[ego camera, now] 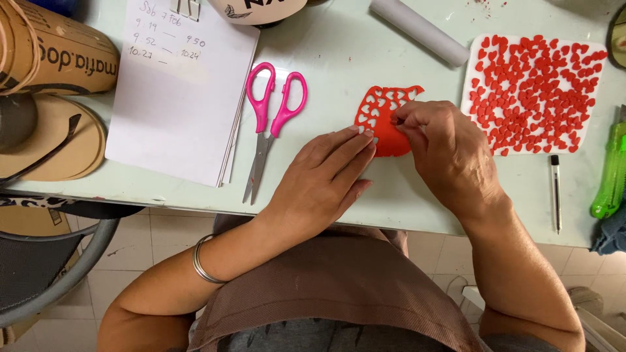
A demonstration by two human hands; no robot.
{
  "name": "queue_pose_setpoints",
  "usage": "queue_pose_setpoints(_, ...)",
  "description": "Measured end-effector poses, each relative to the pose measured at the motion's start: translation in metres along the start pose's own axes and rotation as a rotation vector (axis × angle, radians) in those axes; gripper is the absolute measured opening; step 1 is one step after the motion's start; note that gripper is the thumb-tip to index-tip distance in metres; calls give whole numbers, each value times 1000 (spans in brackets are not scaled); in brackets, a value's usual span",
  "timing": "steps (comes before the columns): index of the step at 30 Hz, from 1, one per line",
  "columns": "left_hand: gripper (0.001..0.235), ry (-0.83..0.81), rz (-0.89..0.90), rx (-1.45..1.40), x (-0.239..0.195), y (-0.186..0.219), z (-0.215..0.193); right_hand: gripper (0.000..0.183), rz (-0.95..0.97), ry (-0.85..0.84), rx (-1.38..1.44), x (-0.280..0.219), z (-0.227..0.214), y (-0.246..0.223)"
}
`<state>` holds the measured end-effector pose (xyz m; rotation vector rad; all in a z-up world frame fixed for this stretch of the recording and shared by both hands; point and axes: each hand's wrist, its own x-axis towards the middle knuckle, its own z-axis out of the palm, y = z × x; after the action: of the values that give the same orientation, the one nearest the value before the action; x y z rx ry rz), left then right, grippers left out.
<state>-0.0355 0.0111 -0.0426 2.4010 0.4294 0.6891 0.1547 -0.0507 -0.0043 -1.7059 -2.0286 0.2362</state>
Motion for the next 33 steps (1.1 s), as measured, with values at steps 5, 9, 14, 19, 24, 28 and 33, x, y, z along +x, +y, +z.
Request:
queue_pose_setpoints(5,36,9,-5,-9,0,1,0,10,-22,6,-47,0,3,1)
queue_pose_setpoints(9,38,-6,-10,-6,1,1,0,19,-45,-51,-101,3,1,0)
queue_pose_setpoints(14,35,20,0,-2,1,0,0,19,-23,-40,-109,-1,7,8)
queue_pose_setpoints(19,33,26,12,-1,1,1,1,10,-33,11,-65,-1,6,7)
queue_pose_setpoints(24,33,56,22,4,0,1,3,31,318,234,428,-3,-14,-4)
queue_pose_setpoints(28,31,46,18,-29,3,3,-1,38,516,326,709,-20,-15,-4)
queue_pose_setpoints(33,23,195,-63,-276,13,15,-15,29,720,435,1214,-38,1,-12)
